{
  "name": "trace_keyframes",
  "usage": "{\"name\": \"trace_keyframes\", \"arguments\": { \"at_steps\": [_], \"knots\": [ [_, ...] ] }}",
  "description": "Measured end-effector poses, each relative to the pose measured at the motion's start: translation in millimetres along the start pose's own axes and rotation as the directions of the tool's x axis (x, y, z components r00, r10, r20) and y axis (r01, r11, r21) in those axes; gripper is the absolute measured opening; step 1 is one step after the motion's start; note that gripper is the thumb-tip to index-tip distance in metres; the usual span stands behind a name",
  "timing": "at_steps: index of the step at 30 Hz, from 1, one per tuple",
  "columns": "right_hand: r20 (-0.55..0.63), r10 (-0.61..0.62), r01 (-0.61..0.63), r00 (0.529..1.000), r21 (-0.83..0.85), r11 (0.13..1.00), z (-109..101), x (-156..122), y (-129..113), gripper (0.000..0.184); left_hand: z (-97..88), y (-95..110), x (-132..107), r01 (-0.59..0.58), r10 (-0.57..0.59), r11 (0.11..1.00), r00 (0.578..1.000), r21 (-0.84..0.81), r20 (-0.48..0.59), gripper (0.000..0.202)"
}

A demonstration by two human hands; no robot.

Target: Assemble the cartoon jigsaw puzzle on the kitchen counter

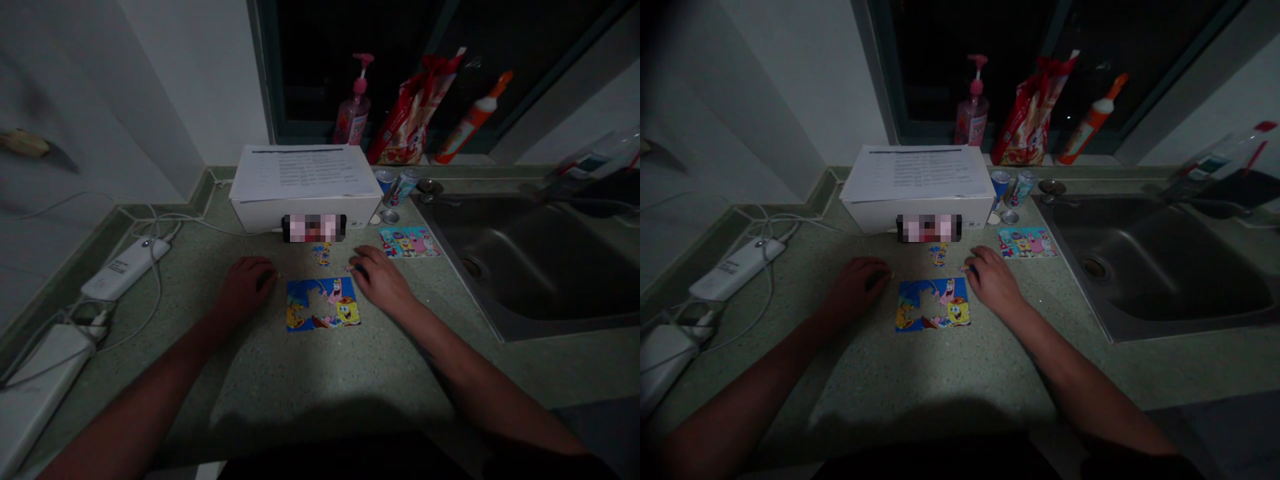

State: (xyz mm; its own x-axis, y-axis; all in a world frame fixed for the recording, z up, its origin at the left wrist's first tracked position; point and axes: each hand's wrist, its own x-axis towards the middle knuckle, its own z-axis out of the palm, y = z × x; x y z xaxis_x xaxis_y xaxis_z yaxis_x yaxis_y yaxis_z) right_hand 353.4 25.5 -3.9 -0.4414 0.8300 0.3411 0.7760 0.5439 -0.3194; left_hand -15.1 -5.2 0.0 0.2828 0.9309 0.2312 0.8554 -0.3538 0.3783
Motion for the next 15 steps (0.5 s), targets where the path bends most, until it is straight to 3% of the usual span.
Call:
{"name": "trace_keyframes", "arguments": {
  "at_steps": [15],
  "knots": [
    [-0.006,-0.020,0.020,1.000,0.012,1.000,2.4,3.1,-1.5,0.021,1.8,-0.8,-0.4,0.021,-0.021,1.000,1.000,-0.021,-0.011,0.027]
  ]
}}
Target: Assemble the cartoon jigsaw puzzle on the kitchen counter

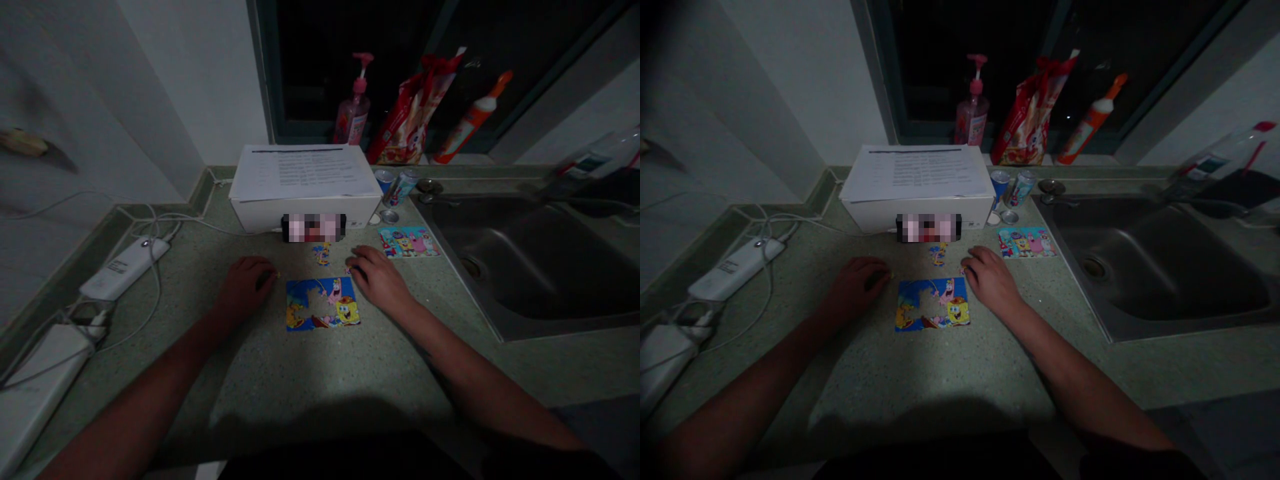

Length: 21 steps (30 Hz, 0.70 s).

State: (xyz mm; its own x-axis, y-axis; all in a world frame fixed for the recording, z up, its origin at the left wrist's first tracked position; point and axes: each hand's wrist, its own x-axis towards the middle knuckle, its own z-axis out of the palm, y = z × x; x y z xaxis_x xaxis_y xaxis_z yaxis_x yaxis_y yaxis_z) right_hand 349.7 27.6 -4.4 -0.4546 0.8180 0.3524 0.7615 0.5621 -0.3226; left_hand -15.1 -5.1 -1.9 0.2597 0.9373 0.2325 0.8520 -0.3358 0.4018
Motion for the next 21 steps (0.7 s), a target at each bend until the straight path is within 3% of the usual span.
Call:
{"name": "trace_keyframes", "arguments": {
  "at_steps": [7,21],
  "knots": [
    [0.001,-0.030,0.030,1.000,-0.020,0.999,0.6,0.3,-1.3,0.025,-2.1,1.6,0.5,0.000,0.000,1.000,1.000,0.011,0.013,0.025],
    [-0.005,0.026,-0.026,1.000,-0.006,1.000,0.4,-0.3,-1.0,0.022,-1.4,1.5,0.6,-0.003,0.003,1.000,1.000,0.008,0.006,0.025]
  ]
}}
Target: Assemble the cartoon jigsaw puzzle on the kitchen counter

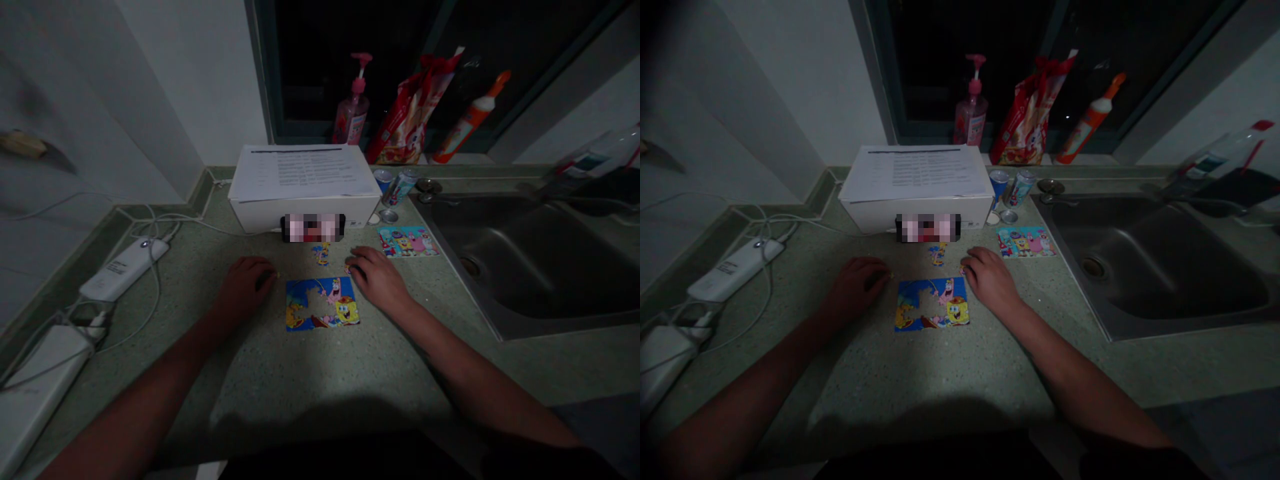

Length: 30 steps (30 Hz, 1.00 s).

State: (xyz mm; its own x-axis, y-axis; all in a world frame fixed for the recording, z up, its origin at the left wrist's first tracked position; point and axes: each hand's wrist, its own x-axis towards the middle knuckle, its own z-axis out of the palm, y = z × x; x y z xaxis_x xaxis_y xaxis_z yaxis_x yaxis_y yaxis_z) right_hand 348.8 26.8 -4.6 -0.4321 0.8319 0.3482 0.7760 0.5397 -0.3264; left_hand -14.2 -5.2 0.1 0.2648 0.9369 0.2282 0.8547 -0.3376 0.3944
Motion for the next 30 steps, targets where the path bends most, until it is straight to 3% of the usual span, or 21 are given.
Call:
{"name": "trace_keyframes", "arguments": {
  "at_steps": [30],
  "knots": [
    [0.018,-0.062,0.062,0.998,-0.018,0.998,0.8,-2.9,0.2,0.031,0.0,-0.5,0.2,0.002,-0.002,1.000,1.000,-0.004,0.003,0.025]
  ]
}}
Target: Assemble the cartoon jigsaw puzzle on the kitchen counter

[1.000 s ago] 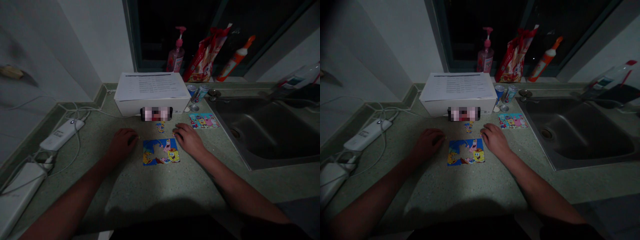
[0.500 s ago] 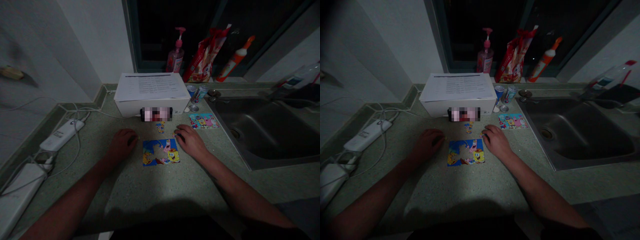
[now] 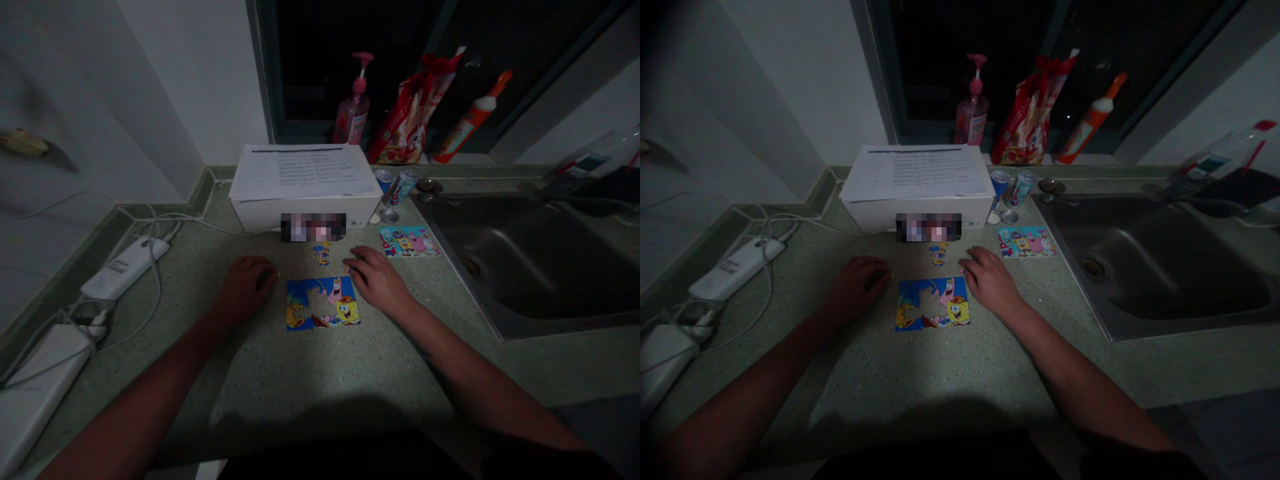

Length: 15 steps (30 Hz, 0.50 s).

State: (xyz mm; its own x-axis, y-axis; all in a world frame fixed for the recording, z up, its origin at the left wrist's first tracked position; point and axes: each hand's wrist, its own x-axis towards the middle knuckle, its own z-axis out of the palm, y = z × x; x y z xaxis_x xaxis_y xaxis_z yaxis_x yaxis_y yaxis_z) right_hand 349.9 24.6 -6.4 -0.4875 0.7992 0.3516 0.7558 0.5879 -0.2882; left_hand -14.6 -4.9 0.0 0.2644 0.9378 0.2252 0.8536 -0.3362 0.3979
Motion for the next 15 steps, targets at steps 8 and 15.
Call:
{"name": "trace_keyframes", "arguments": {
  "at_steps": [8,15],
  "knots": [
    [-0.007,0.025,-0.025,1.000,0.000,1.000,-0.9,1.1,0.5,0.026,0.2,-0.7,-0.2,0.006,-0.006,1.000,1.000,0.004,0.010,0.026],
    [-0.019,0.053,-0.054,0.998,-0.012,0.998,-1.9,2.1,-1.1,0.021,-0.3,0.5,-0.9,-0.001,0.001,1.000,1.000,0.008,0.002,0.026]
  ]
}}
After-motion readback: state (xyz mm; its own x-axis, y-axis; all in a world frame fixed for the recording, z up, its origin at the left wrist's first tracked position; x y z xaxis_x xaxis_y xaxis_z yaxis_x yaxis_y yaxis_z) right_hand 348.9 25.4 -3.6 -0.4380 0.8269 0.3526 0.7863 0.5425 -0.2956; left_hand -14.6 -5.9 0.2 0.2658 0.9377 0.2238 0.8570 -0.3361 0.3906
